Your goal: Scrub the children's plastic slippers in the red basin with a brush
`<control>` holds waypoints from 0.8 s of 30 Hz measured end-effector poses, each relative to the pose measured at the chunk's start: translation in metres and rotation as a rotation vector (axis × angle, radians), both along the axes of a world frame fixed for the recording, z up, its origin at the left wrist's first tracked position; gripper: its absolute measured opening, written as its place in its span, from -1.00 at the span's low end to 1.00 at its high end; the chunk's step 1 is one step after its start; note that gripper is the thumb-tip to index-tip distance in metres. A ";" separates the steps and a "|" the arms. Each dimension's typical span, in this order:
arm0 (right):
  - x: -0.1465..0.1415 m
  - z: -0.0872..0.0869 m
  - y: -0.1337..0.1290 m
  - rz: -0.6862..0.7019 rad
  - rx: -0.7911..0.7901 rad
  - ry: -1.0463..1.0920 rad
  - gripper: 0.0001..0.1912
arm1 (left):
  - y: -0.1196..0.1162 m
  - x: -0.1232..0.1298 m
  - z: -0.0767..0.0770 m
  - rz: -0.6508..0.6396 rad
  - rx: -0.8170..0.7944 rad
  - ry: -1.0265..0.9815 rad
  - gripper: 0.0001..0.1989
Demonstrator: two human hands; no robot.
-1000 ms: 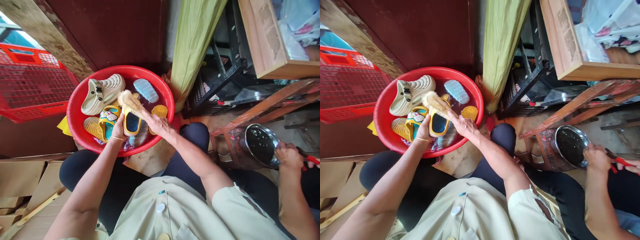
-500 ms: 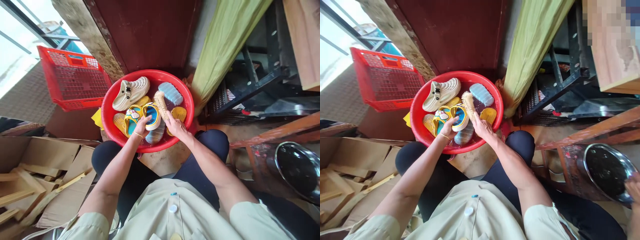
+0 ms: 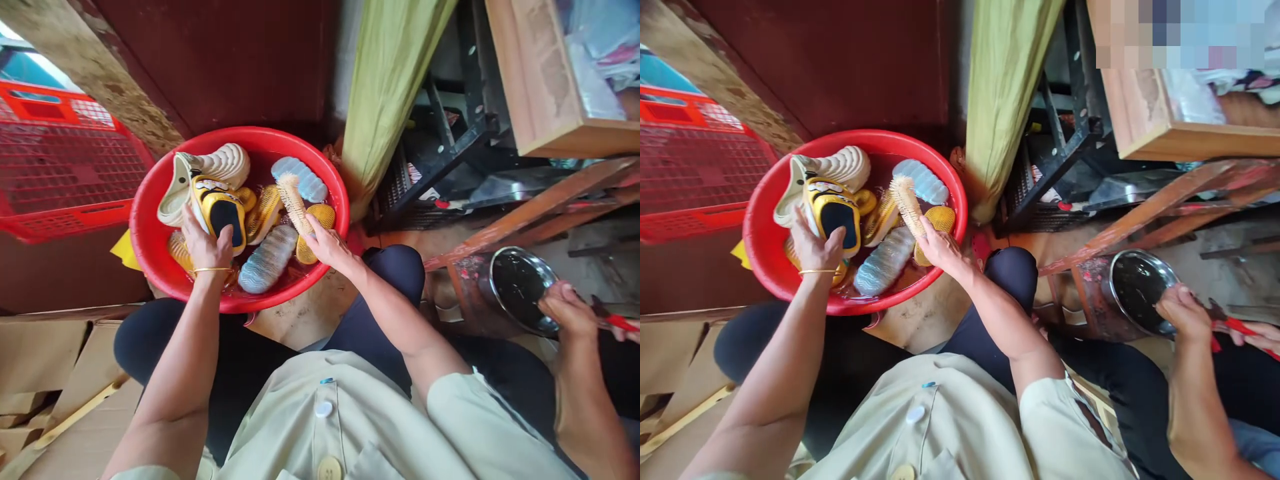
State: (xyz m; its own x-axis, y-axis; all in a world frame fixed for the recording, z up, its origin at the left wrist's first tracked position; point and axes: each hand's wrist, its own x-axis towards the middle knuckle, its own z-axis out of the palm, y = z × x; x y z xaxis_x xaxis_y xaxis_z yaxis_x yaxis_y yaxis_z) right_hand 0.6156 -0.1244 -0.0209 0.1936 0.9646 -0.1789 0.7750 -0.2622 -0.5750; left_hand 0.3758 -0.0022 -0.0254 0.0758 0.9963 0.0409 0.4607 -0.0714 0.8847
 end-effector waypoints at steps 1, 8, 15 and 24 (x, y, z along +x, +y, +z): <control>0.003 -0.002 -0.003 -0.015 0.021 0.028 -0.29 | -0.007 0.003 0.002 0.025 0.144 0.141 -0.11; 0.021 -0.013 -0.026 -0.037 0.050 0.050 -0.25 | -0.050 0.040 -0.031 -0.547 0.181 0.572 -0.18; 0.024 -0.015 -0.033 -0.045 0.082 0.028 -0.27 | -0.037 0.046 -0.060 -0.547 -0.183 0.600 -0.13; -0.017 0.001 0.000 0.164 0.110 -0.135 -0.27 | -0.001 0.024 -0.032 -0.259 -0.475 -0.531 -0.42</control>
